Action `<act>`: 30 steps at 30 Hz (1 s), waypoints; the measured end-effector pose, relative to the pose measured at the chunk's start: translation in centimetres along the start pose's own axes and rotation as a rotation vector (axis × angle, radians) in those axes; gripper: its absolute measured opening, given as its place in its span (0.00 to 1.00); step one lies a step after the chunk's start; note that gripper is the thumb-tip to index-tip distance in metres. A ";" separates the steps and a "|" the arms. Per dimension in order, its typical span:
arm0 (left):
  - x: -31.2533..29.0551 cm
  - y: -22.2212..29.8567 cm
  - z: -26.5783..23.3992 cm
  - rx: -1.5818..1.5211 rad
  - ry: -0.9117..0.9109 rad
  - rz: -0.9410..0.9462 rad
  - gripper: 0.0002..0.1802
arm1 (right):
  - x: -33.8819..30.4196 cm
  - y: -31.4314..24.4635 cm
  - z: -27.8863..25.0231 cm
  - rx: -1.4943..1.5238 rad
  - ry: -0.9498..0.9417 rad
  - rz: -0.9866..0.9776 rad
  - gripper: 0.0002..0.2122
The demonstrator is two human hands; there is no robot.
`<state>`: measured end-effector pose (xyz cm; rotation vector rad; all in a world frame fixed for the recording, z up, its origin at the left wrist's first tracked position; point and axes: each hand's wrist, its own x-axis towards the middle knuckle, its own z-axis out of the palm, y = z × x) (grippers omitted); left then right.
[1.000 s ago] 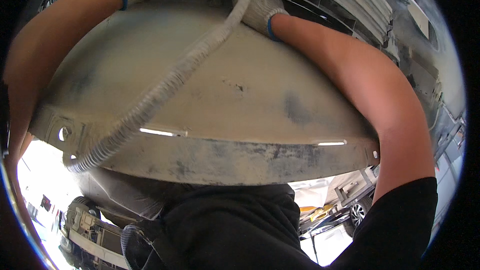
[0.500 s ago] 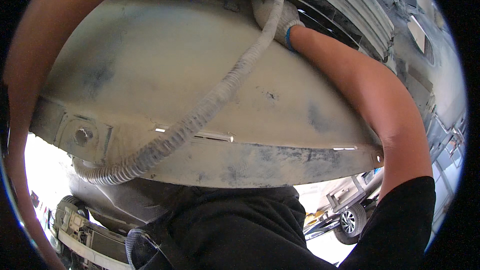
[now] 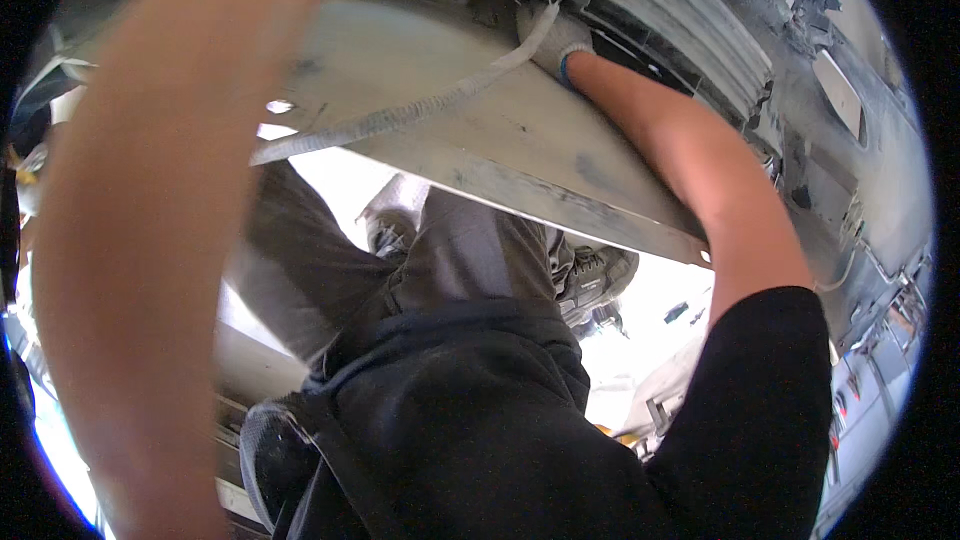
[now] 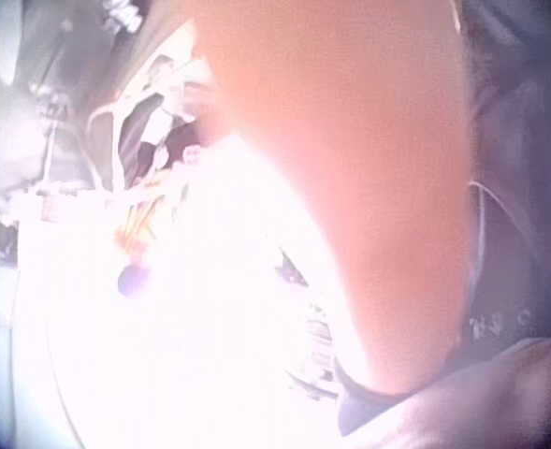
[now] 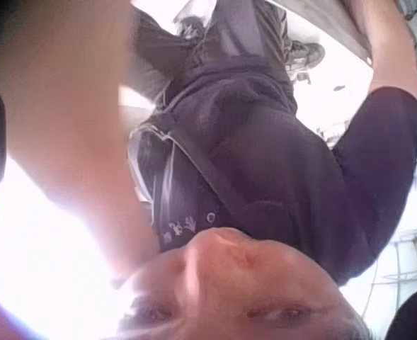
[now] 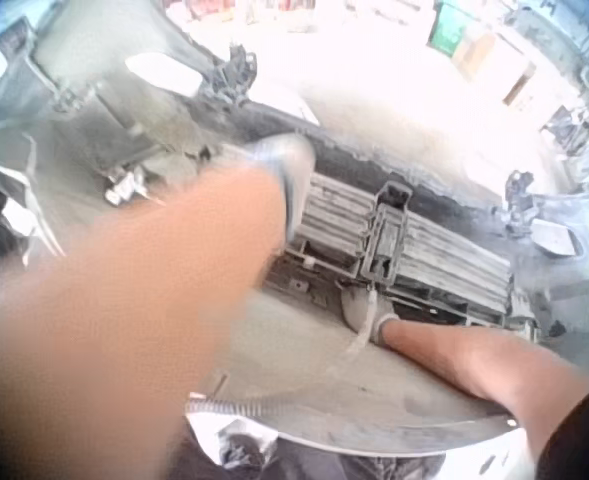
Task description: The person aligns and secures a metal bracket onto a large plastic car bumper using a screwdriver. They repeatedly reposition the bumper and insert screws to fasten the bracket in place.
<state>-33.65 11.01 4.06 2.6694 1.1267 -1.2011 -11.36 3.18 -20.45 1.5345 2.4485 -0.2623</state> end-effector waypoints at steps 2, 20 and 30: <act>-0.2 1.6 0.8 0.082 -0.048 -0.080 0.35 | -0.2 -0.7 -1.0 -0.190 -0.169 0.061 0.21; 9.9 2.6 9.2 -2.921 0.302 -0.637 0.23 | 2.0 -1.1 -0.6 0.177 -0.086 0.195 0.16; 9.2 1.7 7.7 -2.800 0.259 -0.873 0.25 | 2.1 -0.6 -2.0 0.154 -0.244 0.157 0.18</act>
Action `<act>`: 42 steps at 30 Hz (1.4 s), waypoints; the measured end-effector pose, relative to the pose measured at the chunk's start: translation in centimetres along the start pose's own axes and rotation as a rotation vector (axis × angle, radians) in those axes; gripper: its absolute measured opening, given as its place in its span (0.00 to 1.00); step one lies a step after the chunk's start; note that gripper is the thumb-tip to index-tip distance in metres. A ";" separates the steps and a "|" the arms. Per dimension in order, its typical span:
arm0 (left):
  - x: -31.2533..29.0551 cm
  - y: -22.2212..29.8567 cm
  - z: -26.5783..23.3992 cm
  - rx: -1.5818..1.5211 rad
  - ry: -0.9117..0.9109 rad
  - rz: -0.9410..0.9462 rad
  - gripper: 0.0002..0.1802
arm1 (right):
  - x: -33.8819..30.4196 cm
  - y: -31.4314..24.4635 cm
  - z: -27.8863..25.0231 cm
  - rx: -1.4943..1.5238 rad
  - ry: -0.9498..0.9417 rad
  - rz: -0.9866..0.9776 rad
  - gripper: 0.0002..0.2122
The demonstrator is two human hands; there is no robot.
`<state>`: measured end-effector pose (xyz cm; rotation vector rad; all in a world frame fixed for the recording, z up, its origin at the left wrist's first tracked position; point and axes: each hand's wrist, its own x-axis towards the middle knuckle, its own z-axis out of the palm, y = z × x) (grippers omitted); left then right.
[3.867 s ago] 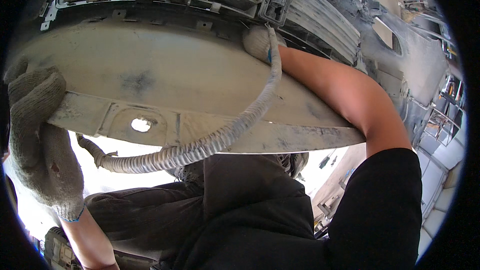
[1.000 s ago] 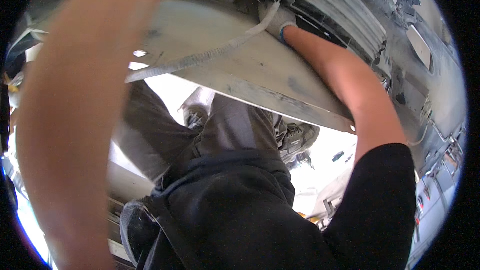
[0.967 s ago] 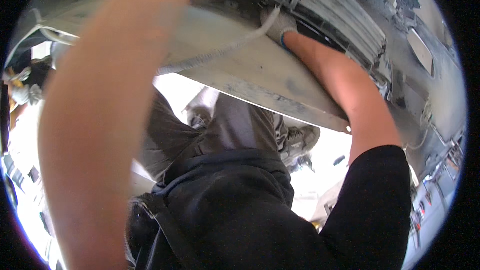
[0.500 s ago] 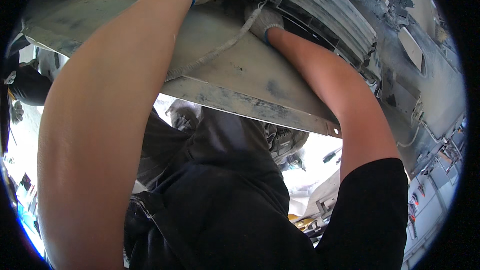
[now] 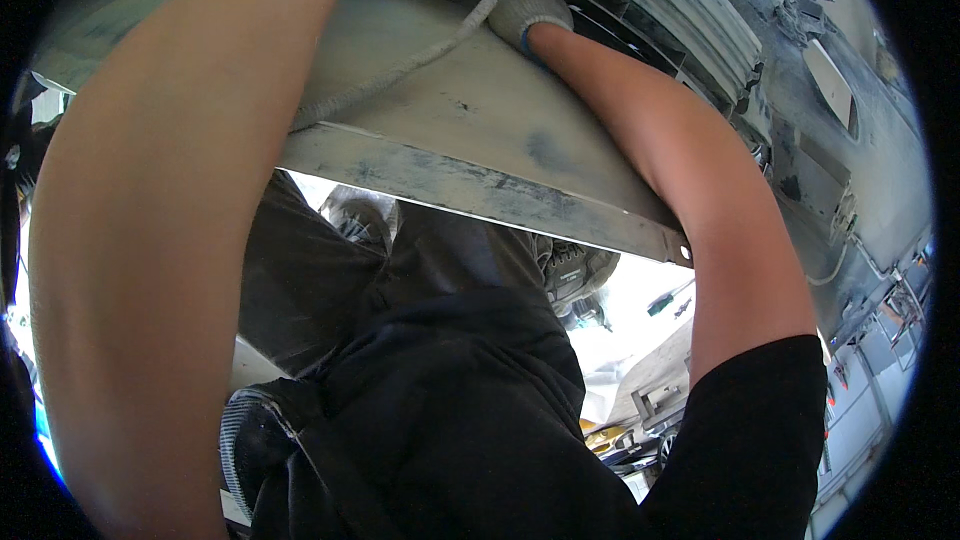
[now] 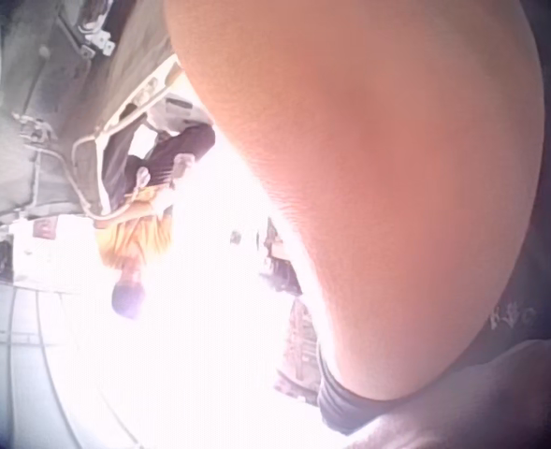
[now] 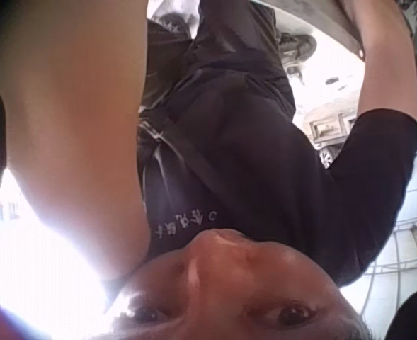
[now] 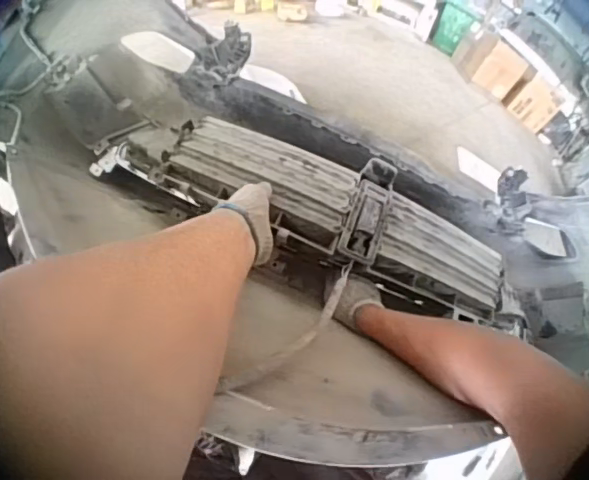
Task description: The person aligns and secures a metal bracket onto a large plastic car bumper using a screwdriver. They repeatedly reposition the bumper and insert screws to fasten the bracket in place.
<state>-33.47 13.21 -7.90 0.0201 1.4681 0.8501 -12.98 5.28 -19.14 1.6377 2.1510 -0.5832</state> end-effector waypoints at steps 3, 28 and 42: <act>0.0 0.4 0.0 0.024 0.037 -0.021 0.26 | 0.1 -0.3 0.1 0.011 0.037 0.022 0.18; -1.7 -0.3 -0.1 -0.080 0.024 -0.145 0.26 | 0.4 1.3 0.5 -0.195 -0.092 -0.347 0.18; -1.2 -0.7 0.3 -0.147 -0.005 -0.155 0.13 | -7.7 7.1 0.6 -0.007 -0.036 0.186 0.17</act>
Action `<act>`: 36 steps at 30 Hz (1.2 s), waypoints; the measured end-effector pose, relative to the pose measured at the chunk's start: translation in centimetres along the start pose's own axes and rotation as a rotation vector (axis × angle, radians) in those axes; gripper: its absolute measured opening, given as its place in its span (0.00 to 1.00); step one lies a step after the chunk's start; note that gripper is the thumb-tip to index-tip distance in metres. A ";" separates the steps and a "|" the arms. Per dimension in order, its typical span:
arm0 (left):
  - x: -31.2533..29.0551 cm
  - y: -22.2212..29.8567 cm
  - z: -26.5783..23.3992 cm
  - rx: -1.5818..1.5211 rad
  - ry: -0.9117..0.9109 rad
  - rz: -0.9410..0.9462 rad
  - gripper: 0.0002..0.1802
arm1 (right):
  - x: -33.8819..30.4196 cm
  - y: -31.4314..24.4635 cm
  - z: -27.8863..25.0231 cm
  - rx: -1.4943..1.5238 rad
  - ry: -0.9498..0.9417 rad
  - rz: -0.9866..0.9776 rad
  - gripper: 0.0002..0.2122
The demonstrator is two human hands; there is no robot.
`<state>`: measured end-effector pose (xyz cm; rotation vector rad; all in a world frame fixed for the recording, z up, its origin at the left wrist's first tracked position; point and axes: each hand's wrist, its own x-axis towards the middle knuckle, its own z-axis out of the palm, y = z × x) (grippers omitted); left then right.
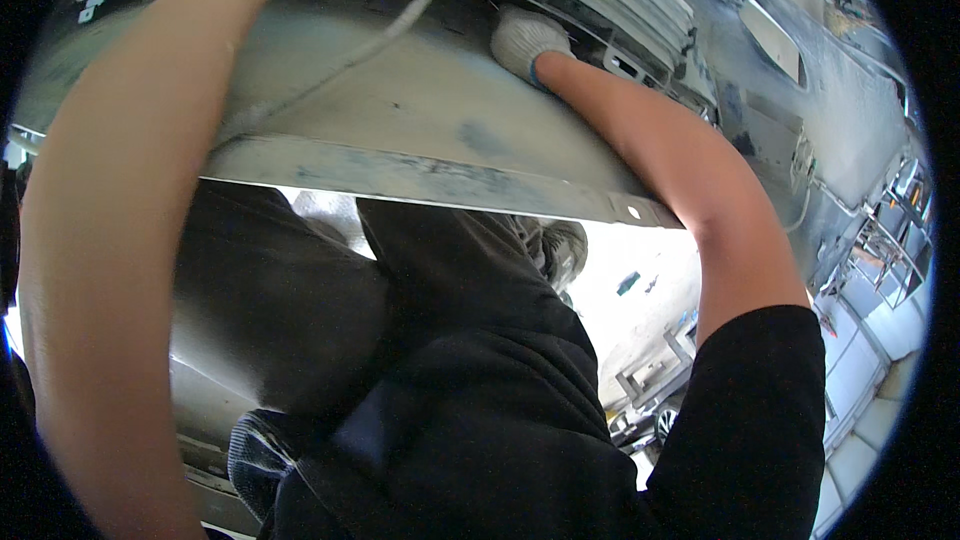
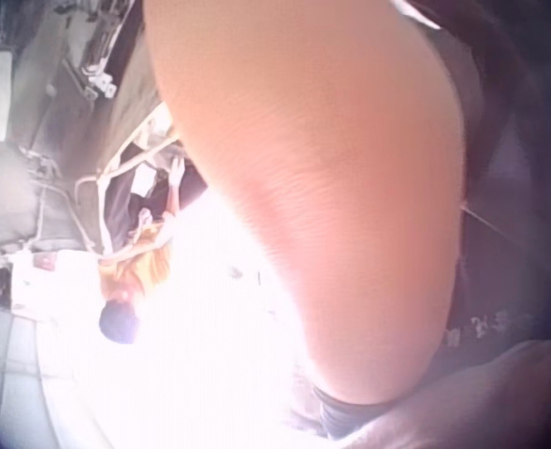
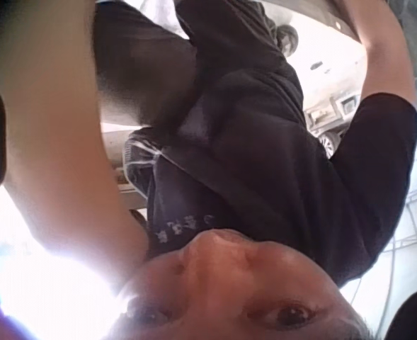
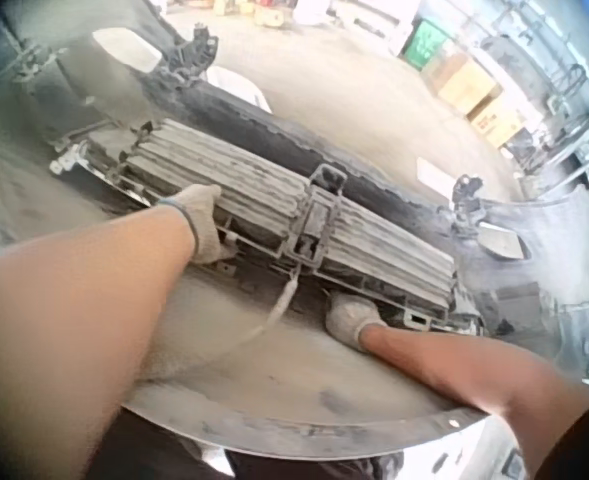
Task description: The person aligns and secures a metal bracket onto a large plastic car bumper using a screwdriver. They repeatedly reposition the bumper and insert screws to fasten the bracket in place.
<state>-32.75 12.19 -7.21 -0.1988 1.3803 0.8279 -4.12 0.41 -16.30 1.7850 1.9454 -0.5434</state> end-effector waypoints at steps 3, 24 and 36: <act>-0.8 -0.6 0.9 -0.053 0.078 -0.012 0.14 | 0.1 0.4 0.8 0.017 0.107 0.014 0.15; -8.1 -1.0 3.2 0.071 0.258 -0.077 0.28 | 2.9 -2.5 1.2 -0.041 -0.052 -0.014 0.18; -23.6 -0.3 -5.4 1.884 -0.454 0.940 0.28 | 2.0 -2.8 -1.0 -0.193 -0.218 -0.282 0.21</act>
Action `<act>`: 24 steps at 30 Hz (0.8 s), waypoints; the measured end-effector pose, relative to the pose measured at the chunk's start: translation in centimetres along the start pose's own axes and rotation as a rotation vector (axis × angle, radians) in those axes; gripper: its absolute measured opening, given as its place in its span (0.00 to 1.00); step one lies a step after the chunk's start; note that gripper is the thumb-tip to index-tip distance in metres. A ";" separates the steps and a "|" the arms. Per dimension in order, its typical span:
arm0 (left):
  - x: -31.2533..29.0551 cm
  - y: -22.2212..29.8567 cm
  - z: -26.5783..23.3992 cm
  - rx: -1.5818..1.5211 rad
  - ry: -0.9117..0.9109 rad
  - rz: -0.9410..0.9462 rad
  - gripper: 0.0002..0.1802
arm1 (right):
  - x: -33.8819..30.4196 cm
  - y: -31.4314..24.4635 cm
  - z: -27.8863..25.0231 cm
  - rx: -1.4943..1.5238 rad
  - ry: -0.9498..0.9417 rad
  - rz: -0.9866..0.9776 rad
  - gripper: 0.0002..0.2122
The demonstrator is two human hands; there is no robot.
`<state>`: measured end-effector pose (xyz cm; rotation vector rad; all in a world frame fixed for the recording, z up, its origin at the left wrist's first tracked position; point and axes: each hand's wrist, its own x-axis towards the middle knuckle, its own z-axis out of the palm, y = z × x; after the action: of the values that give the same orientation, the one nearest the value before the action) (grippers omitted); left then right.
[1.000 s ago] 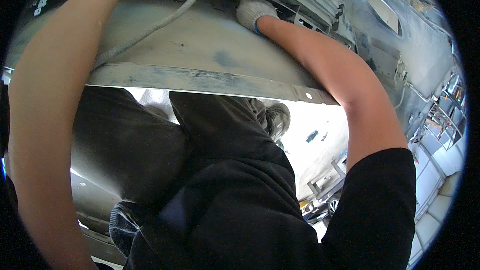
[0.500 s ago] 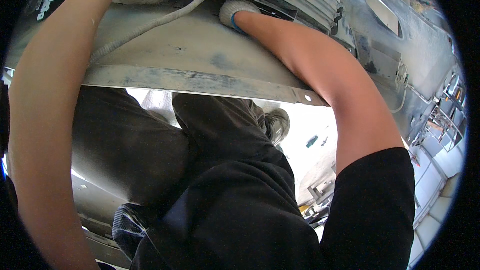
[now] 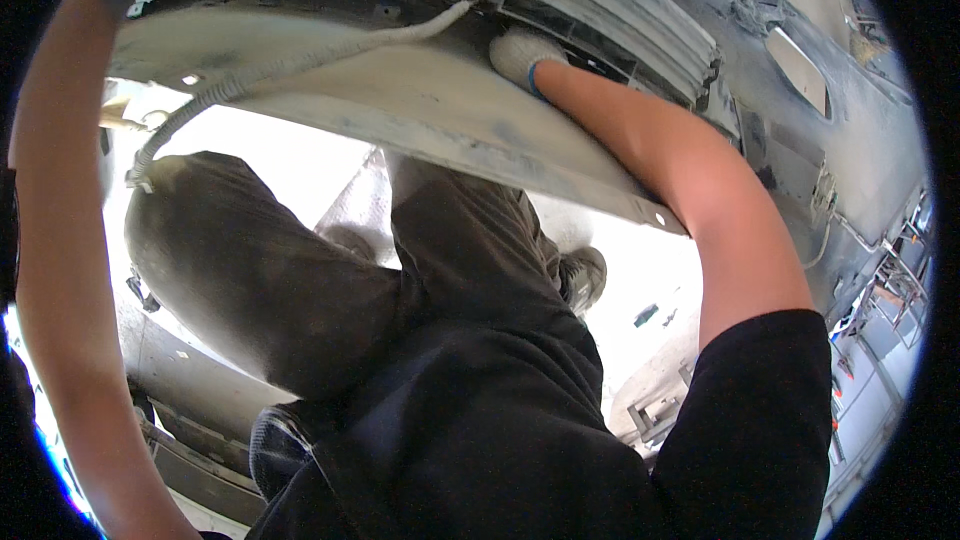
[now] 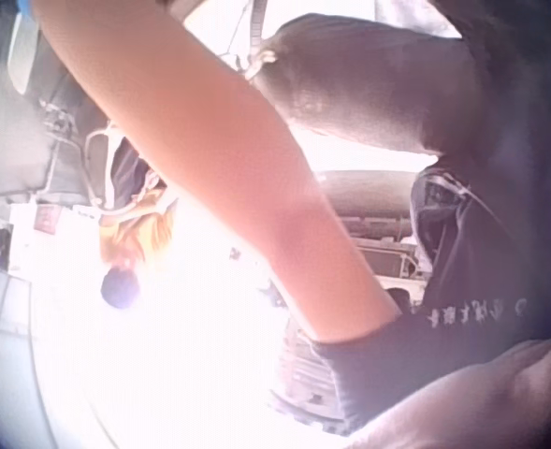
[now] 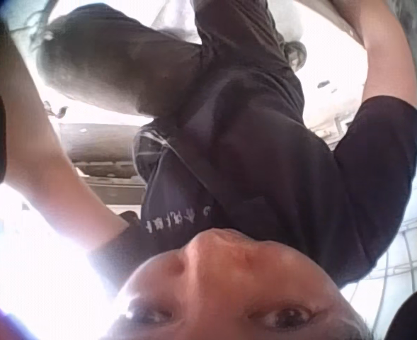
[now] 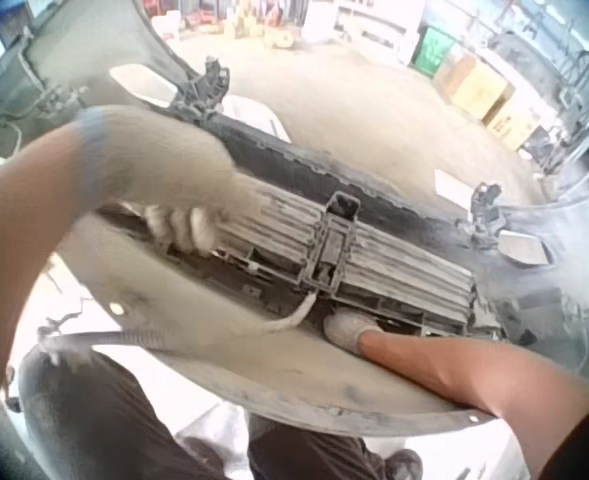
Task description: The person aligns and secures a metal bracket onto a large plastic car bumper using a screwdriver. They repeatedly reposition the bumper and insert screws to fasten the bracket in place.
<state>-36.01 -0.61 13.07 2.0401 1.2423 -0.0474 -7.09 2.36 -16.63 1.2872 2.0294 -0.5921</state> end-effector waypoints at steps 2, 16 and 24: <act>-2.8 0.1 -0.3 0.161 0.104 0.079 0.28 | 0.0 -0.2 0.2 0.210 0.098 0.147 0.21; -4.9 -6.9 8.6 0.428 0.877 0.279 0.14 | -3.8 -1.4 -1.3 0.220 0.297 -0.044 0.15; -4.5 -7.1 9.9 0.300 0.928 0.389 0.16 | 2.7 -1.7 0.8 0.048 0.248 -0.144 0.16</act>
<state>-40.71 -8.08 3.58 2.6435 1.3597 1.0558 -9.20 2.75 -19.08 1.3038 2.3398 -0.5730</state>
